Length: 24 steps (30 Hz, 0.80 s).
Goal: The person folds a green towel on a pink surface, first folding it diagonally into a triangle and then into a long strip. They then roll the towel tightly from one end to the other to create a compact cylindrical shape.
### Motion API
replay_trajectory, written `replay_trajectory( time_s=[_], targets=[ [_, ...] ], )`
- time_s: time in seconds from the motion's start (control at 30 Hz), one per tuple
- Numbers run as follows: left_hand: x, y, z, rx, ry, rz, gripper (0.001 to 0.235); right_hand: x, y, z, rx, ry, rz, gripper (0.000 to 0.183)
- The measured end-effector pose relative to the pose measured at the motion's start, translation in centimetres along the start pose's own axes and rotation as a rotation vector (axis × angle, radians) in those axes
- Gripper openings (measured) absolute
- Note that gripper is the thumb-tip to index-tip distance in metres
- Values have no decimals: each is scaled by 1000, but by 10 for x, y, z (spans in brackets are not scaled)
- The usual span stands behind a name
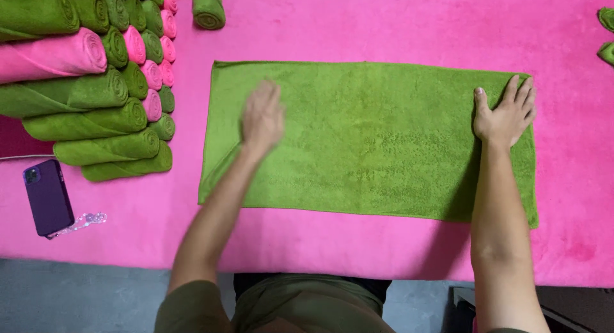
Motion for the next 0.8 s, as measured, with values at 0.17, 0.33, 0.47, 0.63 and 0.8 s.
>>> replay_trajectory(
  time_s=[0.17,0.33,0.47,0.63,0.8],
  targets=[
    [1,28,16,-49,242,149,81,3,-6,2,-11,-5,-5,89],
    [-9,80,49,-164,245,168,91,0,-1,-3,23,25,-10,90],
    [-3,106,60,-186,193,234,85,2,-3,0,1,6,-17,87],
    [-6,33,3,-58,-47,335,78,5,-5,1,-27,-10,-35,88],
    [0,16,-77,-90,241,200,81,3,-3,-1,-37,-3,6,87]
  ],
)
Point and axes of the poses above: each hand's wrist, its own z-axis towards the middle knuckle, its own x-axis out of the palm, y = z × x, the point moved 5 cm from there along z, towards the middle knuckle, and after that the axes turned 8 degrees about z, right-handed, at the moved point
